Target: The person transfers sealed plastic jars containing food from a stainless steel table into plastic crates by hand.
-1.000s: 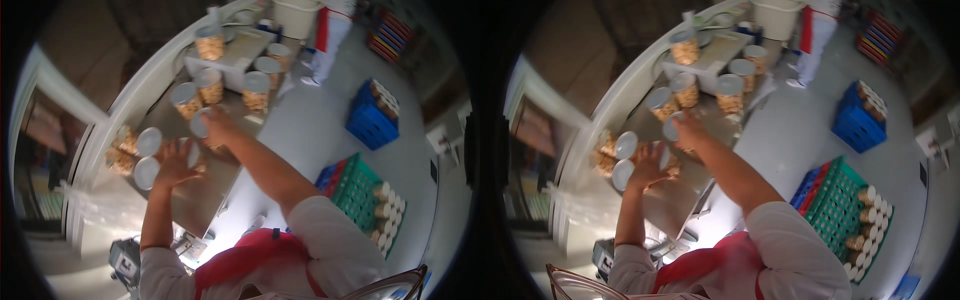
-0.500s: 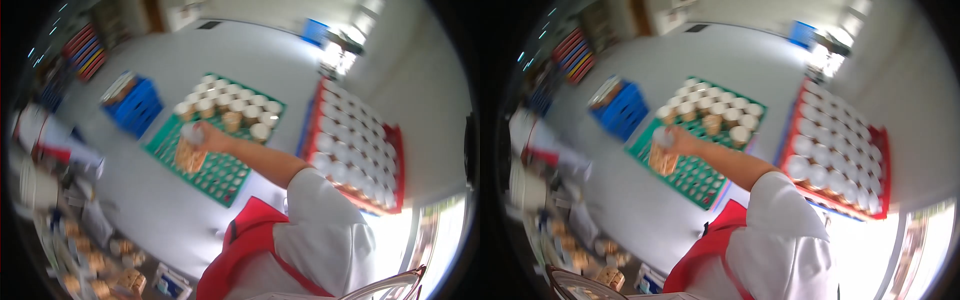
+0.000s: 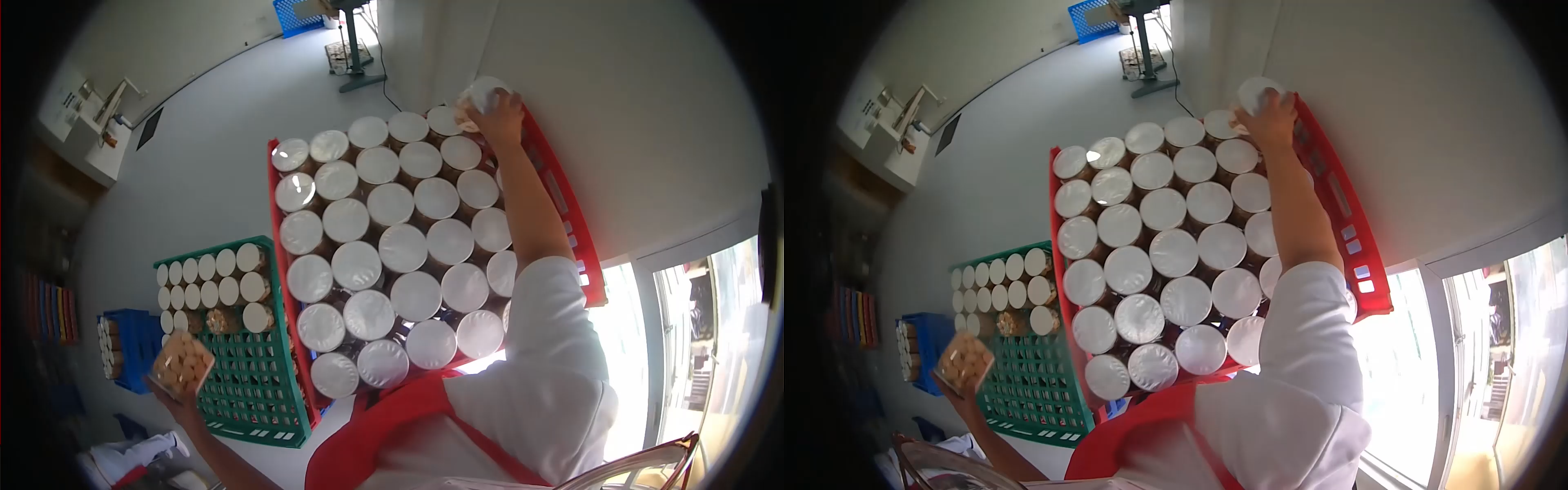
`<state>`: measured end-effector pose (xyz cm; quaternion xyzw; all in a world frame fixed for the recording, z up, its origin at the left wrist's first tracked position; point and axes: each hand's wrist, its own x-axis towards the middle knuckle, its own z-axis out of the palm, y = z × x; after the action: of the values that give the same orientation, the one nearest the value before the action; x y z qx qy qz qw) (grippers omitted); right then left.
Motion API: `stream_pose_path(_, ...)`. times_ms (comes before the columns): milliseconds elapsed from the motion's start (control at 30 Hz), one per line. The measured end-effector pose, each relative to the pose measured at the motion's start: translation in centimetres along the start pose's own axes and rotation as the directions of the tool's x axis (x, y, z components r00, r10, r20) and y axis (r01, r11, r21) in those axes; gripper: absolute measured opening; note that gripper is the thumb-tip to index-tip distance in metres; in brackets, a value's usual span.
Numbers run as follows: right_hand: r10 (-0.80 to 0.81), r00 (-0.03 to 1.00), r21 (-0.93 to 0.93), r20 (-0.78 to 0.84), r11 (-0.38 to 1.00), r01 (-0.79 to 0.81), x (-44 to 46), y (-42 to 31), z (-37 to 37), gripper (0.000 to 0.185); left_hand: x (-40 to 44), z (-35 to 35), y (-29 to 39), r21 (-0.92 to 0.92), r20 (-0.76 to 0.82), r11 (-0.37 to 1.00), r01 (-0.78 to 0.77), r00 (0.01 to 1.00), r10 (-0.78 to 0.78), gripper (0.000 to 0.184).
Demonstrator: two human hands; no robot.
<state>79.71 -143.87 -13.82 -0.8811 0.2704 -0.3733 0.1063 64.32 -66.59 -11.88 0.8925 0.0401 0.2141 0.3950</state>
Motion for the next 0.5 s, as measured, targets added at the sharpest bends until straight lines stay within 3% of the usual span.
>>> stream_pose_path(67, 0.099, 0.989, -0.139, 0.108, 0.987, -0.083, -0.1, 5.5, 1.1, 0.081, 4.4, 5.8, 3.3, 0.040, 0.068, 0.990, -0.133, 0.989, 0.130, 0.097)
stream_pose_path(167, 0.147, 0.919, -0.190, 0.366, 0.978, -0.081, -2.0, 9.1, 1.1, 0.085, 9.3, 15.0, 8.7, 0.084, 0.141, 0.962, -0.261, 0.958, 0.248, 0.096)
stream_pose_path(267, 0.039, 0.927, -0.135, 0.374, 0.991, 0.012, -3.8, 12.0, 3.3, 0.087, 11.9, 22.4, 13.1, 0.120, 0.223, 0.826, -0.551, 0.826, 0.519, 0.098)
stream_pose_path(367, -0.005, 0.876, -0.099, 0.483, 0.993, 0.060, -4.2, 13.6, 6.1, 0.089, 10.9, 27.8, 17.8, -0.048, 0.225, 0.858, -0.511, 0.832, 0.508, 0.100)
stream_pose_path(467, 0.136, 0.785, -0.175, 0.604, 0.984, -0.036, -4.4, 12.2, 5.3, 0.089, 8.5, 29.9, 22.0, -0.059, 0.249, 0.856, -0.513, 0.823, 0.511, 0.100)
stream_pose_path(500, 0.132, 0.812, -0.228, 0.569, 0.974, 0.001, -4.6, 11.5, 4.8, 0.088, 7.8, 30.1, 22.7, -0.116, 0.269, 0.863, -0.491, 0.821, 0.503, 0.101)
